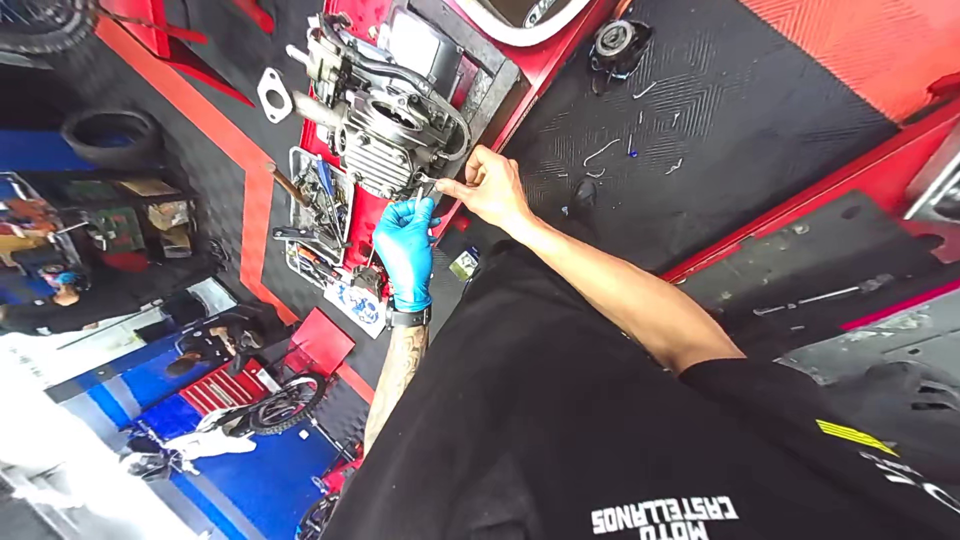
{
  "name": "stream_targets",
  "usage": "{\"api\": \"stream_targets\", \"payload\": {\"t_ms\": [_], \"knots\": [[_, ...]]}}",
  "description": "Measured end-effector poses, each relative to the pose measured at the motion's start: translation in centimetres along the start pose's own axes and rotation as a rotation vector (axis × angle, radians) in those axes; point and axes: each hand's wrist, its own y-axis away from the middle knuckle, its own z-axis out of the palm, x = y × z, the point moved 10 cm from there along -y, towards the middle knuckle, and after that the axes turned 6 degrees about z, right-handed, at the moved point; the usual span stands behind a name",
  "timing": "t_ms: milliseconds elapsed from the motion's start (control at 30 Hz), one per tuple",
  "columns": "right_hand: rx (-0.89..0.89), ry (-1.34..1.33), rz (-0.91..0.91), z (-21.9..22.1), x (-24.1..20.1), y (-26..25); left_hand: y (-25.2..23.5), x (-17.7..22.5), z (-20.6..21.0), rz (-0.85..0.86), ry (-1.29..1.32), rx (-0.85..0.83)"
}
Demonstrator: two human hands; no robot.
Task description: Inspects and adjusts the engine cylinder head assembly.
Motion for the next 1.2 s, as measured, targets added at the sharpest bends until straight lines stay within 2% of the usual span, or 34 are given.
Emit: {"api": "stream_targets", "payload": {"t_ms": [133,267,367,467,533,733,933,1200], "knots": [[-0.027,0.000,0.011,0.4,0.3,0.0,0.4,-0.3,0.9,-0.091,0.153,-0.070],[-0.044,-0.002,0.026,0.4,0.3,0.0,1.3,0.1,2.4,-0.176,0.414,-0.267],[-0.055,0.003,0.028,0.5,0.2,0.1,1.7,0.6,3.0,-0.176,0.520,-0.375],[-0.063,0.006,0.023,0.6,0.2,0.0,1.8,1.0,3.1,-0.143,0.540,-0.380],[-0.062,0.001,0.016,0.7,0.2,0.0,1.7,1.3,2.9,-0.090,0.496,-0.351],[-0.065,-0.009,0.004,0.9,0.3,0.0,0.5,1.4,1.5,0.181,0.090,-0.227],[-0.062,-0.006,0.009,0.9,0.3,0.1,-0.3,0.7,1.0,0.193,-0.087,-0.175],[-0.068,0.006,0.022,0.9,0.3,0.1,-0.5,1.1,0.8,0.203,-0.173,-0.137]]}}
